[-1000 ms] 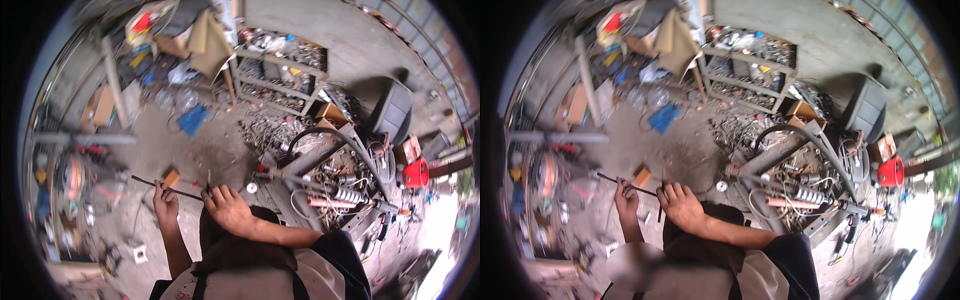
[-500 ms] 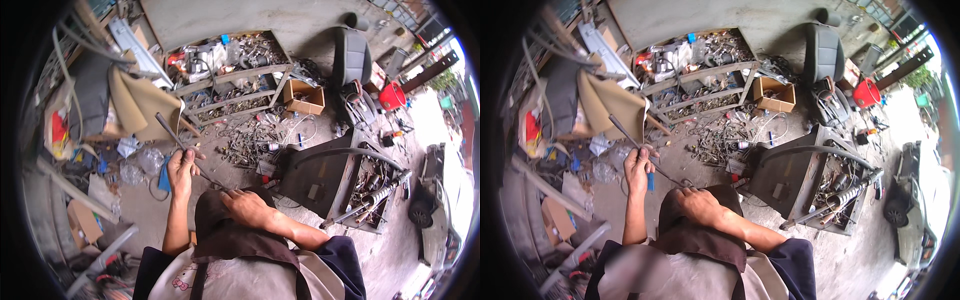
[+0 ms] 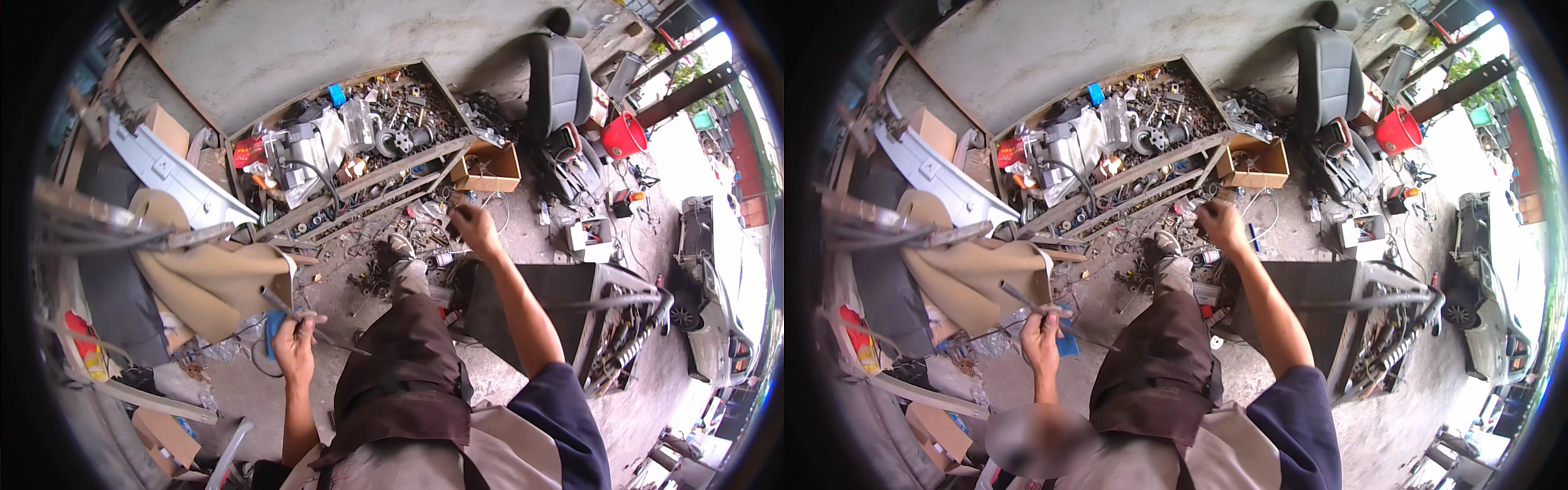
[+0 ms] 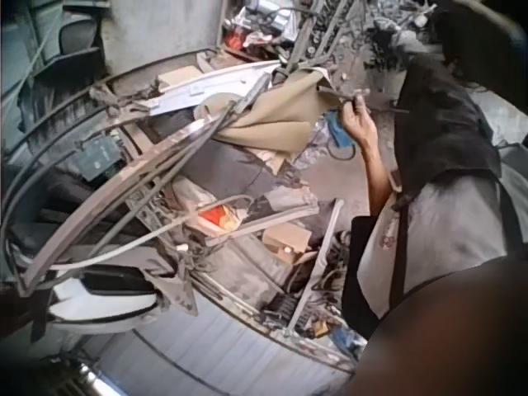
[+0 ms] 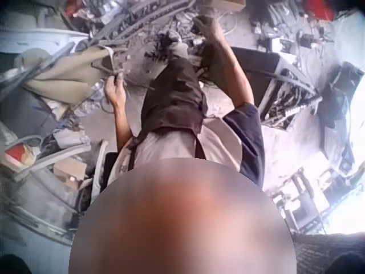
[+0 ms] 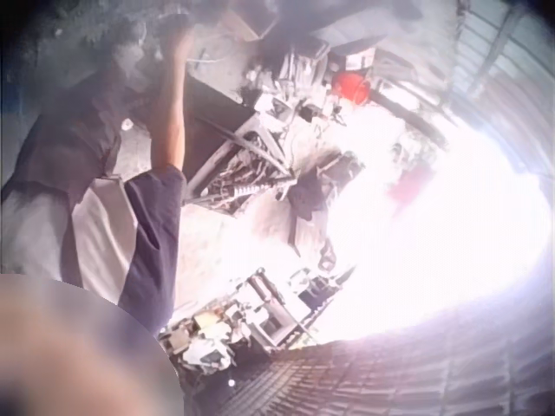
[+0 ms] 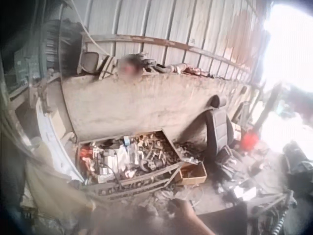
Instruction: The person closes the car hood and repeatedly aligns the front bumper to the white car. They use a red power drill to remove fasteners from the bumper area, then retrieve a long metal rod from a parts bin and insert it into the bumper cavity to adjust alignment. The person continues to reposition the bumper by hand and uses the drill again near the wheel arch.
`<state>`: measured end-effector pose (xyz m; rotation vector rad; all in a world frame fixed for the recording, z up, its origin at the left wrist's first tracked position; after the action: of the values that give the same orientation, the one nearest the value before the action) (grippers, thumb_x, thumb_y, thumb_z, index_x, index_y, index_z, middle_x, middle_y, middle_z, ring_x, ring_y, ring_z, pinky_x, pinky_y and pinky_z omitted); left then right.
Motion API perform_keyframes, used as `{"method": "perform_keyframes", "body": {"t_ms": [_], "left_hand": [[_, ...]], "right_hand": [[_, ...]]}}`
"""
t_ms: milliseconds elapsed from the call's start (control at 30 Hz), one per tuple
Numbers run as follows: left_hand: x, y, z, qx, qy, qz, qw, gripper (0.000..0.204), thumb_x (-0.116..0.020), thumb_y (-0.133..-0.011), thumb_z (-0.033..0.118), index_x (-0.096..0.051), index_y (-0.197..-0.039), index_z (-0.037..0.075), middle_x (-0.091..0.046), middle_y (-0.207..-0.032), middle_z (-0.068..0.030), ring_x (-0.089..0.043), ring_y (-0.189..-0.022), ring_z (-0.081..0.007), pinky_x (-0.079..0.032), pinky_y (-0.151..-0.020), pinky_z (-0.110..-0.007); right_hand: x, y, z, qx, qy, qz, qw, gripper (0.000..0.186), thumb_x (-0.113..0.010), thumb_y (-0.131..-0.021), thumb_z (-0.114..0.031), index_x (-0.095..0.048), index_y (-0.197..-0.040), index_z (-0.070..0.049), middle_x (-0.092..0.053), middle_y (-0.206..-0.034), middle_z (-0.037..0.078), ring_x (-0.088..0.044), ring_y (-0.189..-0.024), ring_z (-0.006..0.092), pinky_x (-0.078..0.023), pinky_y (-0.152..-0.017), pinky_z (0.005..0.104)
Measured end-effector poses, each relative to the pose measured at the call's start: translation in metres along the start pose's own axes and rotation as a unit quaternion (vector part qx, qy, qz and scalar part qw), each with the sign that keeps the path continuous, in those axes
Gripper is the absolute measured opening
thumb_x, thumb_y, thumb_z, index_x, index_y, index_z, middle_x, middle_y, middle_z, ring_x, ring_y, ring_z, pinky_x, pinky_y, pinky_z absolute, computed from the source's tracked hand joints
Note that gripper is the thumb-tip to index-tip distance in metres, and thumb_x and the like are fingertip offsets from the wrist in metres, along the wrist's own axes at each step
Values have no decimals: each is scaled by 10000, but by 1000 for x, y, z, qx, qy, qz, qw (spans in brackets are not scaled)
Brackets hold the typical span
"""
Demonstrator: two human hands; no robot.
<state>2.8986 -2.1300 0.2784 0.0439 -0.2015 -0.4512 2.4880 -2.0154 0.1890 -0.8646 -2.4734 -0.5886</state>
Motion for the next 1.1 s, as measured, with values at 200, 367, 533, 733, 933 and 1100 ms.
{"method": "perform_keyframes", "body": {"t_ms": [200,367,533,733,933,1100], "left_hand": [[-21,-61,-11,100,-88,56,989,149,-596,-933,116,-649,-966,-18,-716,-855,-72,-526,-641,-58,-404,-548,-209],[-54,-91,-10,156,-139,59,976,126,-590,-912,69,-670,-961,-16,-716,-877,-65,-561,-669,-85,-457,-584,-238],[-103,-135,13,215,-94,71,969,118,-583,-918,68,-654,-957,-17,-714,-888,-78,-571,-690,-88,-447,-608,-227],[-132,-180,35,180,-131,44,974,174,-591,-929,137,-642,-958,-28,-710,-894,-99,-571,-687,-104,-463,-602,-244],[-141,-198,50,135,-160,15,978,203,-594,-935,171,-647,-951,-24,-703,-876,-91,-567,-674,-106,-465,-606,-246],[-144,-197,55,99,-113,-11,989,200,-579,-950,161,-631,-972,-32,-697,-894,-102,-541,-668,-97,-447,-606,-228]], "right_hand": [[22,-269,41,40,80,181,979,275,-652,-817,-229,-669,-998,-23,-685,-912,205,-664,-872,368,-510,-781,437],[-18,-385,4,55,296,116,947,256,-557,-840,-111,-543,-1090,-54,-549,-1056,214,-606,-958,416,-520,-771,495],[-31,-415,0,85,433,69,895,188,-559,-864,-97,-525,-1044,-56,-525,-1021,155,-633,-930,296,-577,-682,384],[-26,-426,13,93,399,21,912,163,-571,-834,-33,-518,-988,-32,-559,-1027,200,-638,-902,336,-572,-733,395],[14,-420,30,1,21,98,995,211,-670,-829,-106,-674,-1005,12,-695,-857,197,-685,-820,338,-531,-710,372],[-13,-403,51,-137,-416,33,898,225,-673,-890,-93,-653,-1061,52,-707,-816,105,-636,-603,137,-500,-516,253]]}}
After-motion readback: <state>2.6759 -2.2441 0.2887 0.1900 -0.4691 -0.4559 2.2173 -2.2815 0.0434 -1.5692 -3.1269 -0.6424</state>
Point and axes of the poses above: each hand's wrist, its own y-axis away from the middle knuckle, its own x-axis out of the back of the hand, z = x × y, the point moved 9 cm from there along -y, towards the middle knuckle
